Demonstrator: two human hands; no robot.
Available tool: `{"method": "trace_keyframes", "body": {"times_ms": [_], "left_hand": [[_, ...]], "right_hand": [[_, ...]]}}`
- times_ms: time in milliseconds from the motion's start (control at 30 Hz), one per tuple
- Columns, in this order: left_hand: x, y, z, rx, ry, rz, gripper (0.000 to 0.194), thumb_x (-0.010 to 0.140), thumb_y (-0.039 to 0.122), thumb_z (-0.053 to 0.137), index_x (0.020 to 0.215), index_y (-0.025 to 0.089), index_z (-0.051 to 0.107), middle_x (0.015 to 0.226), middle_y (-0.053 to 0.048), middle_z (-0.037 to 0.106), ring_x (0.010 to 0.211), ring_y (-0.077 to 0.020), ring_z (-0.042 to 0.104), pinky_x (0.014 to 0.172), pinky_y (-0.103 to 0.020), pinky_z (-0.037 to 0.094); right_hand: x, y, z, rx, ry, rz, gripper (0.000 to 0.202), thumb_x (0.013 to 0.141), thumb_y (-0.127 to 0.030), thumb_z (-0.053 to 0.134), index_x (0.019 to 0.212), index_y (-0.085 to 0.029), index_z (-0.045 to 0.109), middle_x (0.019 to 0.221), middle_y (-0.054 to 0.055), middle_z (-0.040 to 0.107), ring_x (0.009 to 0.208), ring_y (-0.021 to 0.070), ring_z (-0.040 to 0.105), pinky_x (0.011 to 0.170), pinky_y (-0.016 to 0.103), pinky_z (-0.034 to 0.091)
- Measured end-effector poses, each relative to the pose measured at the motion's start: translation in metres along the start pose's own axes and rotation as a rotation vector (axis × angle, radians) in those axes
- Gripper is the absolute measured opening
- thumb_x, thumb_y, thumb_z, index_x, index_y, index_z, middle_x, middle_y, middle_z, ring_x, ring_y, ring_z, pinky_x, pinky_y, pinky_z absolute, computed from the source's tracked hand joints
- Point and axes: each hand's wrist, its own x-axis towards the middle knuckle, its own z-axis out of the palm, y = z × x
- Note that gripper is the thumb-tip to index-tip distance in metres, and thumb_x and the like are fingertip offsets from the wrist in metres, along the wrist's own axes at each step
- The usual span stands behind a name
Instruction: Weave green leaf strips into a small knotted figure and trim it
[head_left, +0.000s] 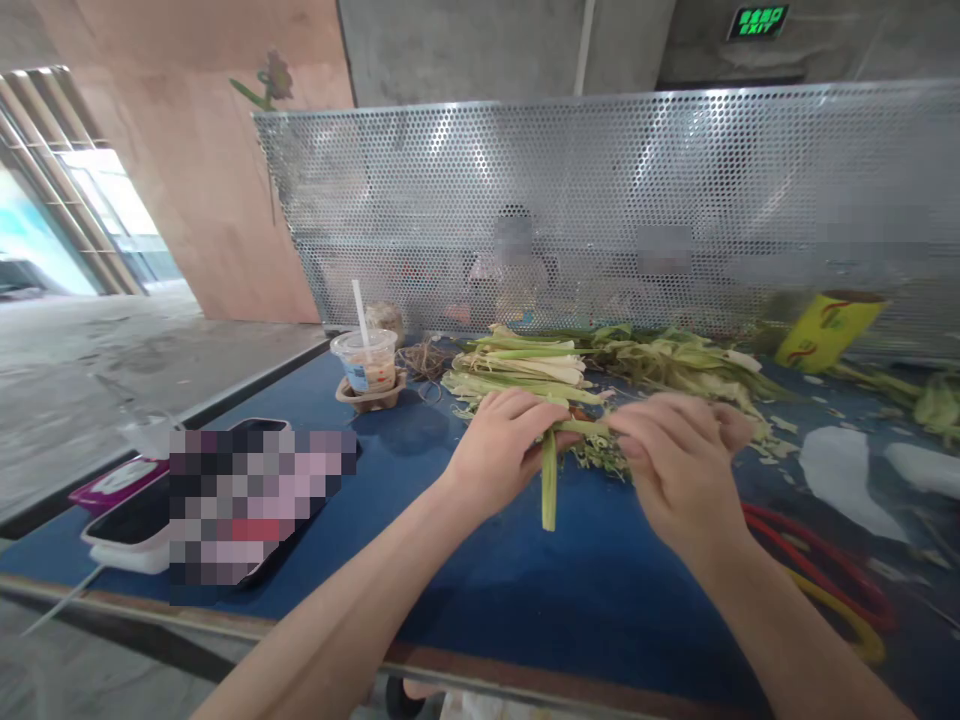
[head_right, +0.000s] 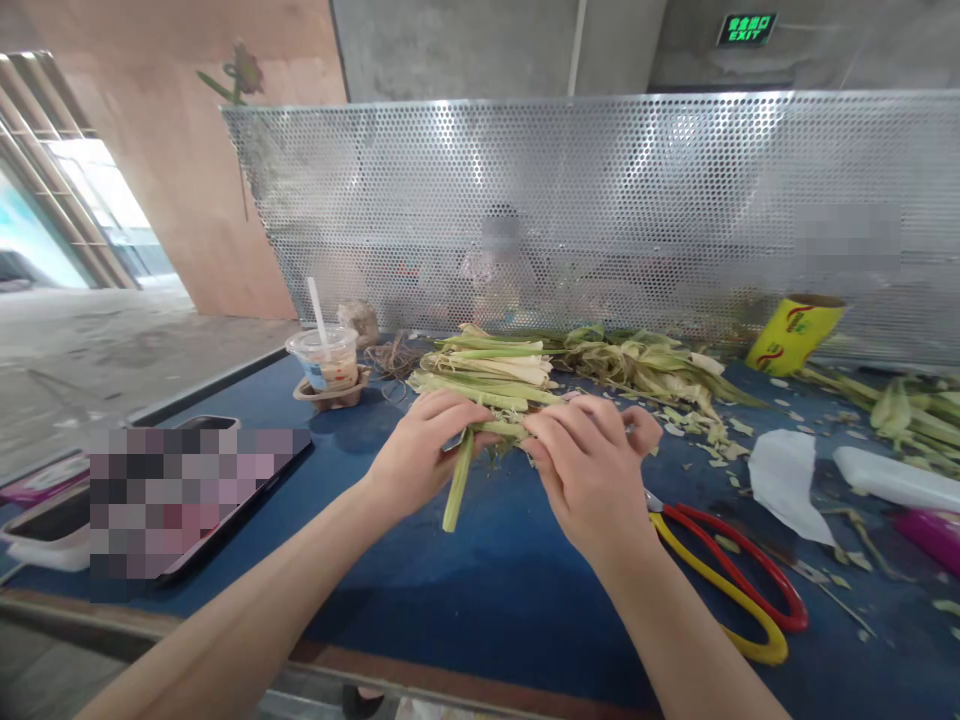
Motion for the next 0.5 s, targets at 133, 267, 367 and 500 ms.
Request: {"method": "trace_keyframes", "body": {"times_ms": [133, 267, 367, 500], "left_hand": [[-0.001, 0.001, 0.001, 0.007, -0.069, 0.069, 0.014, 0.085, 0.023, 0.052, 0.092, 0.016, 0.062, 0.086, -0.007, 0.067, 0.085, -0.018, 0.059, 0.075, -0.031, 0.043], [-0.002, -0.002, 0.001, 0.03, -0.059, 0.165, 0.016, 0.087, 0.021, 0.049, 0.095, 0.017, 0.062, 0.091, -0.005, 0.07, 0.093, -0.0163, 0.059, 0.079, -0.029, 0.041], [-0.001, -0.009, -0.002, 0.108, -0.059, 0.282, 0.019, 0.089, 0.025, 0.046, 0.094, 0.018, 0.063, 0.092, -0.004, 0.071, 0.095, -0.0164, 0.058, 0.078, -0.029, 0.038], [-0.001, -0.018, -0.008, 0.171, -0.097, 0.349, 0.02, 0.09, 0.026, 0.044, 0.097, 0.022, 0.063, 0.096, 0.0, 0.071, 0.096, -0.0171, 0.054, 0.081, -0.033, 0.032]], "right_hand": [[0.0, -0.007, 0.002, 0.038, -0.165, 0.078, 0.029, 0.085, -0.045, 0.047, 0.072, -0.02, 0.049, 0.063, 0.002, 0.053, 0.064, 0.0176, 0.047, 0.065, 0.033, 0.031], [0.002, -0.013, 0.003, 0.138, -0.29, 0.003, 0.033, 0.092, -0.028, 0.038, 0.06, -0.02, 0.041, 0.057, -0.001, 0.047, 0.057, 0.0128, 0.041, 0.062, 0.03, 0.026], [0.003, -0.013, 0.002, 0.148, -0.265, -0.046, 0.036, 0.091, -0.021, 0.039, 0.055, -0.019, 0.033, 0.053, -0.003, 0.042, 0.055, 0.0113, 0.035, 0.063, 0.031, 0.023], [0.002, -0.013, 0.002, 0.182, -0.267, -0.045, 0.037, 0.089, -0.018, 0.04, 0.054, -0.017, 0.028, 0.05, -0.006, 0.033, 0.05, 0.0093, 0.029, 0.065, 0.031, 0.022]]}}
